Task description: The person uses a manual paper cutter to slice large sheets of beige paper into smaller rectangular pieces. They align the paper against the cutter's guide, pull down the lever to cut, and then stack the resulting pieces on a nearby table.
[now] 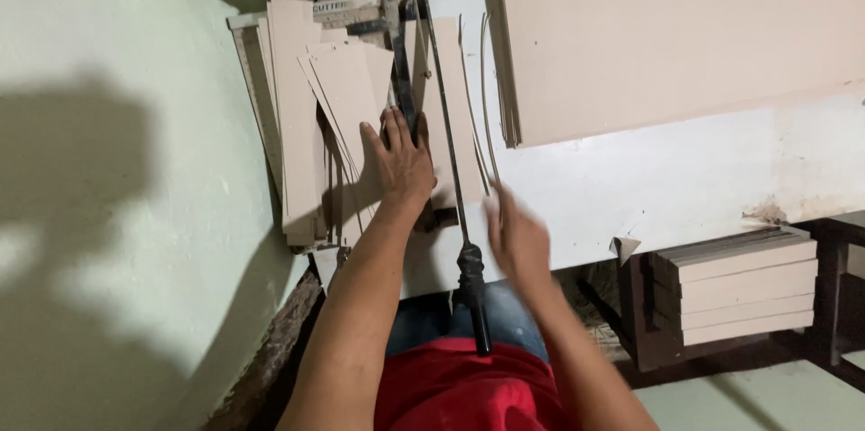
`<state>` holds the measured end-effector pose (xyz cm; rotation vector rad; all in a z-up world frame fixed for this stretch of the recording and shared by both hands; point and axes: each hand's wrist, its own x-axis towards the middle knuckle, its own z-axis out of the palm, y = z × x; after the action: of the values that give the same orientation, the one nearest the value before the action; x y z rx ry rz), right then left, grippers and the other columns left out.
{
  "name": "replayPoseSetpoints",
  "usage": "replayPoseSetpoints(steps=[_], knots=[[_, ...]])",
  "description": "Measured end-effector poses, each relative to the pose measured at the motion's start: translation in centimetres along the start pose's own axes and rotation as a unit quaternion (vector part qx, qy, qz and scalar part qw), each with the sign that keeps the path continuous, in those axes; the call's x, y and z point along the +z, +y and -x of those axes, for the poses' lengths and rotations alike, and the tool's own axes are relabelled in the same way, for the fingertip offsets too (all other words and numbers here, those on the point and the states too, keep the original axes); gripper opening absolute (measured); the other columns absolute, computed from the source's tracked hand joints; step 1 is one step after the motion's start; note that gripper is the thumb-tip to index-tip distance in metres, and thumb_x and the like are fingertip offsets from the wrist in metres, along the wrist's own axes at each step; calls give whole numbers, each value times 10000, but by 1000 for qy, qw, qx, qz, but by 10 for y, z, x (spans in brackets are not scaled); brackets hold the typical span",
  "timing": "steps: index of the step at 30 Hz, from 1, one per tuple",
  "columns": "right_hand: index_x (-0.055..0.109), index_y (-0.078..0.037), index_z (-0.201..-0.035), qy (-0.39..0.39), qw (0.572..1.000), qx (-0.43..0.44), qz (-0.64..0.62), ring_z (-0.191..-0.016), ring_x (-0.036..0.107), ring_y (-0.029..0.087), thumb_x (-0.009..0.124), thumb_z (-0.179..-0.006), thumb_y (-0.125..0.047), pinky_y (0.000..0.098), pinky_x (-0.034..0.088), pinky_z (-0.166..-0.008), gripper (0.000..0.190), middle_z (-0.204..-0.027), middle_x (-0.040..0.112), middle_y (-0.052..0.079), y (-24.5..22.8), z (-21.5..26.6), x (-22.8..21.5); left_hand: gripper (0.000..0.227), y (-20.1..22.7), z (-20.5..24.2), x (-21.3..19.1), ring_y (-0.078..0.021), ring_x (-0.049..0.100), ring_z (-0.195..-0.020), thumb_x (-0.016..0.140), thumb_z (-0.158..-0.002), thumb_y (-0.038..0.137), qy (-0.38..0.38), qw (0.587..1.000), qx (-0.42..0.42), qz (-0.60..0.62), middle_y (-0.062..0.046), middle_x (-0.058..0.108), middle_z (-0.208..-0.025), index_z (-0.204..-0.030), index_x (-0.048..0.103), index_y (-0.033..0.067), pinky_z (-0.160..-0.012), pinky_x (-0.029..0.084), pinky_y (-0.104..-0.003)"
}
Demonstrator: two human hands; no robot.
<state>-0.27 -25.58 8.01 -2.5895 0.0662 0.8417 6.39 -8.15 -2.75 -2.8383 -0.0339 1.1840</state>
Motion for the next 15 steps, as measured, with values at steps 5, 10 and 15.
replayPoseSetpoints(steps=[5, 10, 15], knots=[[127, -114, -1636, -56, 995, -68, 56, -438, 507, 224, 441, -894, -704, 380, 379, -422, 998, -557, 577, 30, -15, 70, 31, 1245, 0, -12, 17, -469, -2, -1542, 807, -692, 566, 61, 998, 12, -20, -343, 62, -1654, -1630, 116, 127, -1120, -61, -779], [72, -163, -1643, -143, 990, 20, -2, -974, 695, 561, 513, -945, -314, 678, 552, -885, 840, -1144, 685, 303, 65, 14, 145, 1092, -1, 7, -28, -436, -7, -1555, 715, -870, 510, -4, 999, 22, 37, -309, 176, -1652, -1641, 56, 105, -1131, -116, -796], [171, -164, -1591, -126, 991, 17, -30, -832, 747, 486, 558, -934, -327, 574, 596, -736, 780, -1012, 749, 238, 7, 65, 65, 1083, -3, 22, -21, -435, -57, -1553, 783, -829, 421, 14, 998, 25, 63, -302, 117, -1666, -1637, 130, 116, -1154, -142, -759]])
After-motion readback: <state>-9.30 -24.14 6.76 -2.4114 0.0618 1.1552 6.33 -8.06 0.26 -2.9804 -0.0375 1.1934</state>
